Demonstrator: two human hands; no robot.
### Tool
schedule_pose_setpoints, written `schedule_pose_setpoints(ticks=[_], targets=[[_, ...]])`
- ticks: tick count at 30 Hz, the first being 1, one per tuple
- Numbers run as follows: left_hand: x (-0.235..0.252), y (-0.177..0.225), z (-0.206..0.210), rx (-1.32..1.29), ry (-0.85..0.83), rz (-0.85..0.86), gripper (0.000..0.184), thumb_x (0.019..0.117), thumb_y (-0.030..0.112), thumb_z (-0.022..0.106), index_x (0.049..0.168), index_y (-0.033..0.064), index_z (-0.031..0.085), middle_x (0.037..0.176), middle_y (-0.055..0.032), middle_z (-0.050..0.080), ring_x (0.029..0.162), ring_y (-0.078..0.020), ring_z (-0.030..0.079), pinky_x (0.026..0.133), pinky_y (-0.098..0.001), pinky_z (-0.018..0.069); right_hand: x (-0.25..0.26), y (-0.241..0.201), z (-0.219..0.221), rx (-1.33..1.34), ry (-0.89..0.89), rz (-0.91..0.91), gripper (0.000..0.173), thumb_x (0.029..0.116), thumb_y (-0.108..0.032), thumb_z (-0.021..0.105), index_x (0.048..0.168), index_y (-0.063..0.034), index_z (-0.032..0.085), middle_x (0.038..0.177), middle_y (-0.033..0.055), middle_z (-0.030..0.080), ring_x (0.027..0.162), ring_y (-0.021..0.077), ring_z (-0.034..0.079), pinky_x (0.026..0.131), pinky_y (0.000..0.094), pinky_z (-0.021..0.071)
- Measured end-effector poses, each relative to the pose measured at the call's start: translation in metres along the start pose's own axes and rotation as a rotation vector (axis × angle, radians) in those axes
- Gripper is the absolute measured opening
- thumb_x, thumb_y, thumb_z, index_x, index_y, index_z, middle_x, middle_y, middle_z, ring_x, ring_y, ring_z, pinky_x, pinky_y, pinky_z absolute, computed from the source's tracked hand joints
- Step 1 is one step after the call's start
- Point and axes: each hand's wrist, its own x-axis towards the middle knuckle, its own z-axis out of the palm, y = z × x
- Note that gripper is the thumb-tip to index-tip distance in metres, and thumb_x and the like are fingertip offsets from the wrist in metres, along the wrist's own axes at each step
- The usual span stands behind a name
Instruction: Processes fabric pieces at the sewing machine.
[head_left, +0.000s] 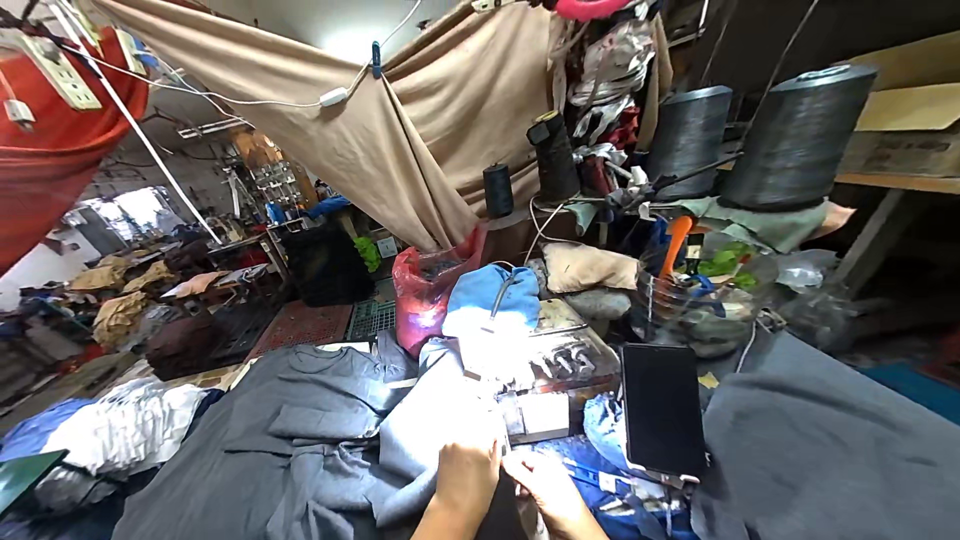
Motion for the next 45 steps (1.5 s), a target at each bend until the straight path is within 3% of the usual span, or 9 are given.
schedule_pose_setpoints(ticks=[5, 8, 16, 19, 23, 26, 35, 40, 45], targets=[[0.056, 0.006, -0.009, -0.099, -0.536, -0.363, 0.037, 0.1046, 0.031, 0.053, 0.117, 0.003, 0.074, 0.12, -0.0163, 0.072, 0.119, -0.0312, 0.066, 0.105, -0.0485, 0.049, 0.015, -0.015, 0.006, -0.067, 0.062, -0.005, 0.013, 0.0954, -0.01, 0.067, 0.084, -0.0061, 0.072, 0.068, -0.0053, 0.061, 0.057, 0.0006, 0.053, 0.056, 0.0194, 0.0459], [0.069, -0.009, -0.022, -0.186, -0.642, -0.384, 0.048, 0.0973, 0.039, 0.064, 0.126, 0.0015, 0.069, 0.125, -0.0191, 0.068, 0.121, -0.0317, 0.063, 0.107, -0.0503, 0.0466, 0.015, -0.018, 0.008, -0.067, 0.054, 0.004, 0.014, 0.0934, -0.013, 0.069, 0.08, -0.0074, 0.071, 0.063, -0.0061, 0.058, 0.052, 0.0012, 0.05, 0.051, 0.0206, 0.0428], [0.022, -0.025, -0.058, -0.182, -0.436, -0.18, 0.031, 0.0989, 0.031, 0.062, 0.104, 0.0036, 0.078, 0.096, -0.0144, 0.076, 0.093, -0.031, 0.074, 0.087, -0.0535, 0.0573, -0.008, -0.005, -0.007, -0.114, -0.107, 0.059, 0.017, 0.0935, -0.015, 0.07, 0.077, -0.0106, 0.071, 0.061, -0.0102, 0.057, 0.052, -0.0027, 0.047, 0.051, 0.0181, 0.0402], [-0.013, 0.006, -0.043, 0.012, -0.284, -0.061, 0.024, 0.0969, 0.021, 0.063, 0.097, 0.0056, 0.081, 0.075, -0.0149, 0.074, 0.07, -0.0344, 0.075, 0.062, -0.0547, 0.0597, -0.015, -0.005, -0.008, -0.112, -0.127, 0.041, 0.017, 0.0923, -0.013, 0.07, 0.075, -0.0123, 0.071, 0.06, -0.0124, 0.057, 0.051, -0.0039, 0.048, 0.051, 0.0172, 0.0412], [0.002, 0.05, -0.075, 0.045, -0.626, -0.266, 0.038, 0.108, 0.022, 0.047, 0.117, -0.0025, 0.074, 0.103, -0.0238, 0.076, 0.102, -0.041, 0.073, 0.091, -0.0556, 0.054, -0.023, -0.007, -0.009, -0.105, -0.118, 0.021, 0.013, 0.0914, -0.01, 0.069, 0.079, -0.01, 0.073, 0.062, -0.0125, 0.06, 0.053, -0.0053, 0.05, 0.053, 0.0157, 0.0438], [-0.021, 0.006, -0.01, 0.13, -0.01, 0.021, 0.021, 0.0886, 0.023, 0.067, 0.079, 0.0098, 0.08, 0.058, -0.0064, 0.066, 0.053, -0.0238, 0.069, 0.045, -0.0442, 0.0546, -0.015, -0.009, -0.006, -0.095, -0.084, 0.032, 0.017, 0.0927, -0.01, 0.068, 0.076, -0.0109, 0.072, 0.059, -0.0115, 0.058, 0.05, -0.0041, 0.047, 0.05, 0.0168, 0.0402], [0.056, 0.007, -0.011, 0.0, -0.555, -0.352, 0.04, 0.1052, 0.036, 0.051, 0.121, 0.007, 0.073, 0.126, -0.0156, 0.07, 0.124, -0.0323, 0.064, 0.106, -0.0511, 0.0479, 0.016, -0.028, 0.006, -0.206, 0.069, -0.037, 0.017, 0.0922, -0.015, 0.071, 0.077, -0.0083, 0.073, 0.072, -0.0028, 0.067, 0.071, 0.0047, 0.063, 0.07, 0.0291, 0.0528], [0.013, -0.008, -0.04, 0.032, -0.338, -0.277, 0.031, 0.0959, 0.034, 0.065, 0.1, 0.0061, 0.078, 0.096, -0.0147, 0.076, 0.092, -0.0347, 0.075, 0.078, -0.057, 0.0586, -0.02, -0.019, -0.01, -0.253, 0.051, -0.106, 0.013, 0.0912, -0.013, 0.071, 0.083, -0.0056, 0.077, 0.074, -0.0023, 0.071, 0.071, 0.0014, 0.064, 0.07, 0.0253, 0.054], [-0.05, -0.049, -0.046, -0.015, -0.027, -0.125, 0.019, 0.0877, 0.029, 0.074, 0.096, 0.0142, 0.082, 0.091, -0.0038, 0.078, 0.084, -0.0234, 0.076, 0.07, -0.0487, 0.0622, -0.061, -0.003, -0.023, -0.112, 0.05, -0.003, 0.008, 0.0911, -0.007, 0.071, 0.087, -0.0007, 0.073, 0.074, 0.0002, 0.07, 0.066, 0.0064, 0.066, 0.066, 0.0278, 0.0588]])
